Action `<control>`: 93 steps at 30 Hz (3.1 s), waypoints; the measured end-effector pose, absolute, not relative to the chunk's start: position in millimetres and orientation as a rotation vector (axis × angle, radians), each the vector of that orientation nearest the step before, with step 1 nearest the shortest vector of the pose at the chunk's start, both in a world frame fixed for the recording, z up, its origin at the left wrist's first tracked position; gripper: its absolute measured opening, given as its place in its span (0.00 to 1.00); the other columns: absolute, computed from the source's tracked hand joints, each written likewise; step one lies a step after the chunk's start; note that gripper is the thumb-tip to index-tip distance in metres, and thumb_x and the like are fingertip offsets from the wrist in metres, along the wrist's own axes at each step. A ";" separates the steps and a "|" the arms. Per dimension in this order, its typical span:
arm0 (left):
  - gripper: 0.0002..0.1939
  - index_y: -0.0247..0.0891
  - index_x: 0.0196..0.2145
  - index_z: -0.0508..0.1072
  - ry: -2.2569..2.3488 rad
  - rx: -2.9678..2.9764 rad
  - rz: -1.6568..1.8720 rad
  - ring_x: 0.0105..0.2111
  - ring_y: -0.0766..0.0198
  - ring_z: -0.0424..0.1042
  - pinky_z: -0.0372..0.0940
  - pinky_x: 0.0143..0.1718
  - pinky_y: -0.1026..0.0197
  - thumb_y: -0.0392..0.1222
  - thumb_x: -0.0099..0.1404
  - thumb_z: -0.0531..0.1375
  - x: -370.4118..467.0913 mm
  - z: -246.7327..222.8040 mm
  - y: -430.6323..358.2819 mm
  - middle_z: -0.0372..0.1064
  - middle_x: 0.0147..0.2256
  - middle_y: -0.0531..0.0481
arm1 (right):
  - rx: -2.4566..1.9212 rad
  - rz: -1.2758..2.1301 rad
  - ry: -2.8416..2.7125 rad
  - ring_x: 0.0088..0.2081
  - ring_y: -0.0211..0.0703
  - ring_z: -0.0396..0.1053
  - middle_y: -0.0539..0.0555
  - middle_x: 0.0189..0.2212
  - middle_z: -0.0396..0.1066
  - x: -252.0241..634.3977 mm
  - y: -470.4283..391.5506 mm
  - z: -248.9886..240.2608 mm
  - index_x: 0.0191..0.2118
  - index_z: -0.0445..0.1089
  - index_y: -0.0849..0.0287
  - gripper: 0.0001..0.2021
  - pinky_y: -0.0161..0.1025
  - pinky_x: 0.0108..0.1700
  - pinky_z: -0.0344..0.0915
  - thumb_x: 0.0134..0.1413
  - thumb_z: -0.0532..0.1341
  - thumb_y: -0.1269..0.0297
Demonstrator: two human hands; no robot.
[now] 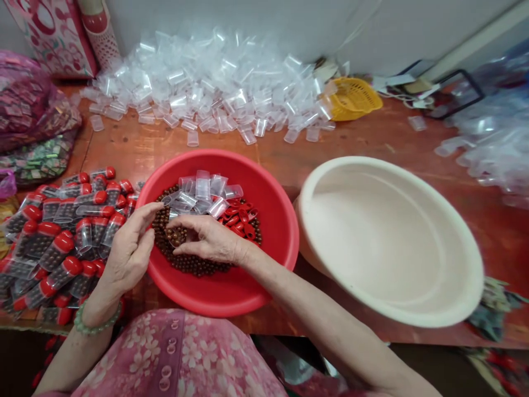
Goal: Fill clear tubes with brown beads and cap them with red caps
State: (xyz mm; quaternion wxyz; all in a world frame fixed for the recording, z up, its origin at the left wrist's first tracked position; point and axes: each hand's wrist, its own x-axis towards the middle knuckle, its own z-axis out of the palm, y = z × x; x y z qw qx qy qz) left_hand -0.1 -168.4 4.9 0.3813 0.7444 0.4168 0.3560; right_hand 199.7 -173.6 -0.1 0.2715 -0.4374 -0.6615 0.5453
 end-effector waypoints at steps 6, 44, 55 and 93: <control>0.29 0.32 0.62 0.58 0.873 1.688 0.573 0.60 0.54 0.63 0.57 0.63 0.47 0.33 0.63 0.54 5.3 8.5 -162.6 0.61 0.61 0.36 | -1.072 1.509 -1.723 0.33 0.36 0.68 0.50 0.35 0.73 207.5 -171.6 6.2 0.50 0.70 0.58 0.20 0.36 0.38 0.68 0.52 0.67 0.59; 0.09 0.36 0.42 0.69 0.852 1.457 0.600 0.37 0.64 0.73 0.66 0.39 0.64 0.41 0.65 0.59 29.6 17.3 -162.5 0.74 0.36 0.49 | -2.285 0.765 -2.284 0.37 0.48 0.75 0.58 0.35 0.76 259.8 -225.7 13.5 0.38 0.70 0.61 0.05 0.39 0.37 0.64 0.59 0.59 0.66; 0.12 0.36 0.44 0.70 0.780 1.236 0.622 0.40 0.64 0.74 0.66 0.45 0.61 0.38 0.62 0.60 30.0 13.2 -161.3 0.76 0.38 0.48 | -2.462 0.612 -2.498 0.39 0.55 0.77 0.61 0.37 0.76 238.6 -221.7 -0.1 0.46 0.67 0.64 0.13 0.41 0.32 0.64 0.58 0.49 0.76; 0.19 0.39 0.50 0.71 0.627 0.818 0.761 0.52 0.57 0.72 0.62 0.55 0.55 0.39 0.61 0.65 35.6 -2.2 -159.0 0.73 0.50 0.43 | -1.423 1.135 -1.535 0.39 0.42 0.75 0.53 0.38 0.77 213.0 -210.3 -0.5 0.41 0.74 0.55 0.08 0.39 0.43 0.72 0.56 0.64 0.61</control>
